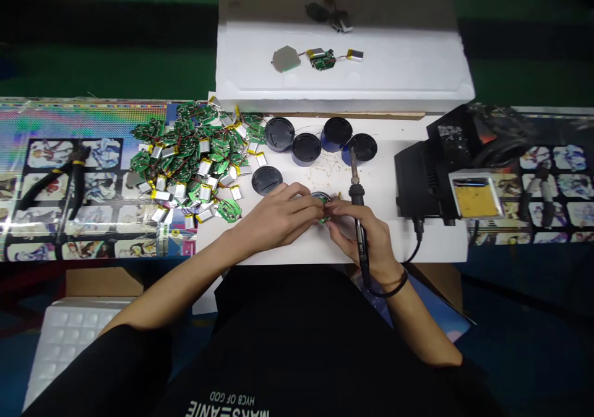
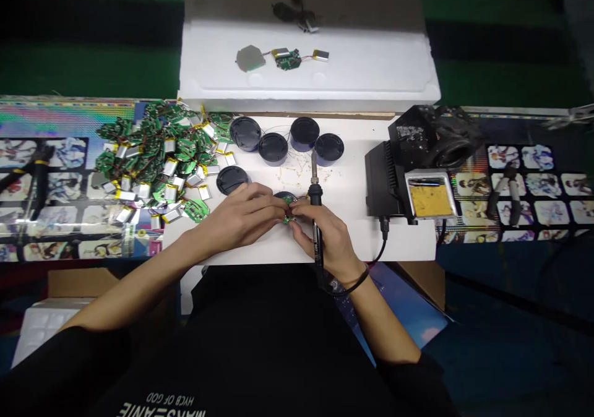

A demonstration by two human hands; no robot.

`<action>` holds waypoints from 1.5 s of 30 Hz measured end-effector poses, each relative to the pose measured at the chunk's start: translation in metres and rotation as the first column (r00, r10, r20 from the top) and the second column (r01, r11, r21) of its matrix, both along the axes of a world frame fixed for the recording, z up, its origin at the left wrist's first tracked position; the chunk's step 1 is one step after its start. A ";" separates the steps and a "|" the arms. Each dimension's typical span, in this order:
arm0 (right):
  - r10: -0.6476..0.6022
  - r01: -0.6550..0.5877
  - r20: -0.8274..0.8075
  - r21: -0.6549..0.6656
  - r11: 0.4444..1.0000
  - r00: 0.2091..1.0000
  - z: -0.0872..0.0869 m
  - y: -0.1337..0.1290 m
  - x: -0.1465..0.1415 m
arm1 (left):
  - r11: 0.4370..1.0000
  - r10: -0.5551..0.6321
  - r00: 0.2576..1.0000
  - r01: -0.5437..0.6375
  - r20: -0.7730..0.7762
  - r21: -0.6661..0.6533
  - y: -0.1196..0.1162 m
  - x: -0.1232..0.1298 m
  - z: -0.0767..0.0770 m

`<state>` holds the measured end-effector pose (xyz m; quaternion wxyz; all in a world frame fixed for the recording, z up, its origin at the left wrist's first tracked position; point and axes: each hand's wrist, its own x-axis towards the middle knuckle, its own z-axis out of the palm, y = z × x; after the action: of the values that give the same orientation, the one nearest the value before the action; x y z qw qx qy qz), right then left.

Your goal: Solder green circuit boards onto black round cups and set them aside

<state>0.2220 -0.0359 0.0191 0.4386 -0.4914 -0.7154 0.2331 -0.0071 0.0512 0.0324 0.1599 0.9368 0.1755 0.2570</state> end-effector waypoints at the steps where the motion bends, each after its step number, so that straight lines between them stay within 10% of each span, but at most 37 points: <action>1: -0.001 0.001 -0.007 -0.003 1.000 1.000 0.000 0.000 0.001 | 1.000 -0.015 1.000 0.015 -0.016 -0.007 0.002 0.000 0.002; 8: -0.141 0.142 -0.211 -0.009 0.990 0.967 0.014 -0.012 0.000 | 0.993 -0.041 0.982 0.020 -0.186 -0.117 0.006 0.005 0.016; 14: -0.362 0.324 -0.557 -0.170 0.931 0.747 0.034 -0.030 0.006 | 0.989 -0.096 0.956 0.061 -0.276 -0.133 0.013 0.009 0.028; 28: -0.322 0.310 0.032 0.186 0.932 0.946 0.031 -0.058 0.018 | 0.983 -0.174 0.906 0.134 -0.385 -0.128 0.018 0.013 0.041; 45: -0.235 0.227 0.027 0.165 0.960 0.972 0.035 -0.045 0.011 | 0.980 -0.178 0.876 0.119 -0.448 -0.157 0.017 0.015 0.049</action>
<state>0.2331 -0.0811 0.0538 0.4842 -0.5398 -0.6797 0.1104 0.0078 0.0685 0.0811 0.1914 0.9697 0.1517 0.0034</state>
